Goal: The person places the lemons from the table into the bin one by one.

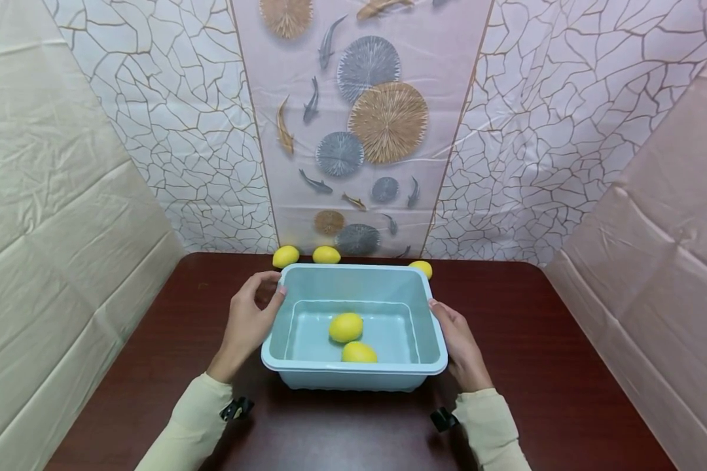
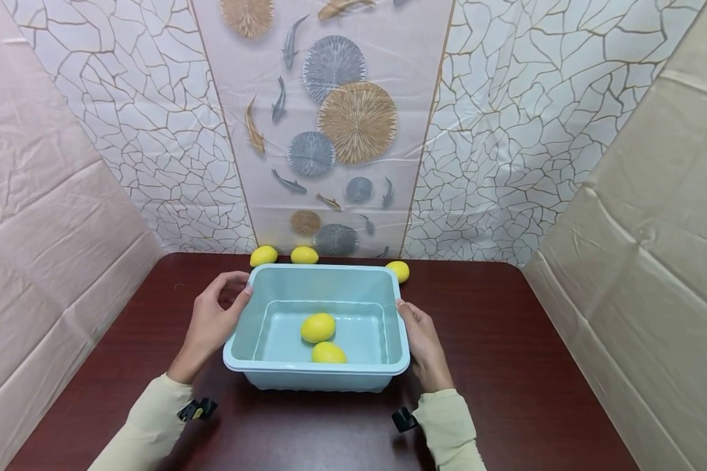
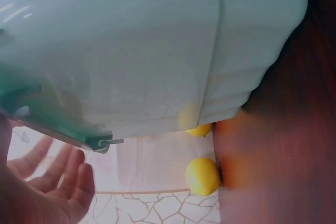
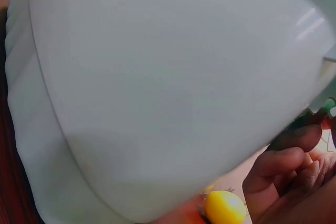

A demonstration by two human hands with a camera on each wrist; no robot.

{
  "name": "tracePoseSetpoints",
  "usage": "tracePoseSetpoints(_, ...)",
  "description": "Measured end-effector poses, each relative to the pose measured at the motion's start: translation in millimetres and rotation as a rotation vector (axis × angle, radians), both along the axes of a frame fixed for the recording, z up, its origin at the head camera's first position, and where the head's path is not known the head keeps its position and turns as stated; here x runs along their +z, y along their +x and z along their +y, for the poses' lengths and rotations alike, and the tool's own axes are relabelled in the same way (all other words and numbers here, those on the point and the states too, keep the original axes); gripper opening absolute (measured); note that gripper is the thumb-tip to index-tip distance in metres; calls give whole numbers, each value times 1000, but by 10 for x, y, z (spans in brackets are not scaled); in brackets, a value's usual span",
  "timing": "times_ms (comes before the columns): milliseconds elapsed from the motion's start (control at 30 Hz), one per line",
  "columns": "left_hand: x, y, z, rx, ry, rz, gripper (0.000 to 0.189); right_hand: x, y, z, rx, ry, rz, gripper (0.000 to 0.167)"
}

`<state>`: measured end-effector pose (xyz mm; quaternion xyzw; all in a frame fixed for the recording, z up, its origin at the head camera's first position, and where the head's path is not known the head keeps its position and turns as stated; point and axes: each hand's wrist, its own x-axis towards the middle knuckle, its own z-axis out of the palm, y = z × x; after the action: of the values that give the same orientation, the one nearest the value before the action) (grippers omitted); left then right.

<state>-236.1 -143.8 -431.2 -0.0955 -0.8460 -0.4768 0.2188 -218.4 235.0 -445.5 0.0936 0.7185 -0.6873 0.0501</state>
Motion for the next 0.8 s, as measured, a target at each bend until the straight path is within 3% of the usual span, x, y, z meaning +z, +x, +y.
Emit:
tracePoseSetpoints(367, 20, 78, -55, 3, 88, -261, 44, -14, -20, 5, 3, 25, 0, 64)
tracePoseSetpoints(667, 79, 132, -111, -84, 320, -501, 54, -2, -16, -5, -9, 1, -6, 61)
tracePoseSetpoints(800, 77, 149, -104, -107, 401, -573, 56, 7, -1, -6, -10, -11, -15, 61)
